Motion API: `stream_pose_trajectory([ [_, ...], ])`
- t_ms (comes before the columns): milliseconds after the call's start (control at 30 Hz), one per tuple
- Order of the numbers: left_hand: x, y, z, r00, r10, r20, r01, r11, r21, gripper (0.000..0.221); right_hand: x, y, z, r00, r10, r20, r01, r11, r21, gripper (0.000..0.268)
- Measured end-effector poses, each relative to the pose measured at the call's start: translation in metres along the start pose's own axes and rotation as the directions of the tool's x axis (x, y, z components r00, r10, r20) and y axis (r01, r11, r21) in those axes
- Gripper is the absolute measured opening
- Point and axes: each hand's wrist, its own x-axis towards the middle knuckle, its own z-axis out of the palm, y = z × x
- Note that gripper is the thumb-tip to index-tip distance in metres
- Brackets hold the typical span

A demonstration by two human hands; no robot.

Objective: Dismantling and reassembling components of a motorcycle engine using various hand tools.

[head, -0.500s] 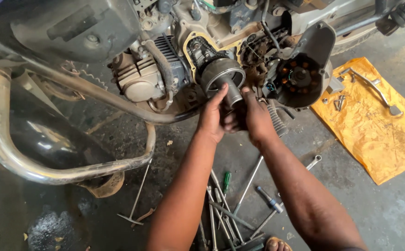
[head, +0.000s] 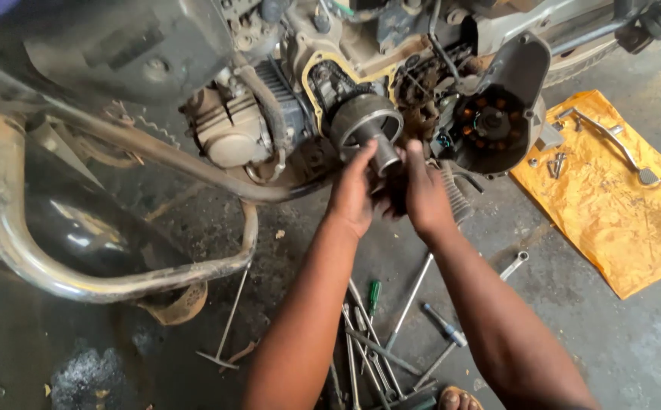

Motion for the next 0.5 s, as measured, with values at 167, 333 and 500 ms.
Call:
stream_pose_trajectory([
  [167,-0.049,0.039,0.053,0.958,0.094,-0.272,-0.030,0.972,0.232,0.064,-0.025,-0.009,0.021,0.381,-0.882,0.278,0.674,0.059,-0.737,0.059],
  [333,-0.052,0.050,0.036,0.939,0.004,-0.344,0.059,0.983,0.172,0.102,-0.014,-0.025,0.029,0.887,-0.435,-0.153,0.273,0.764,-0.585,0.053],
  [500,-0.047,0.092,0.062,0.946,-0.050,-0.319,0.141,0.953,0.268,0.107,-0.008,-0.046,0.042,0.919,-0.392,-0.039,0.196,0.543,-0.817,0.044],
])
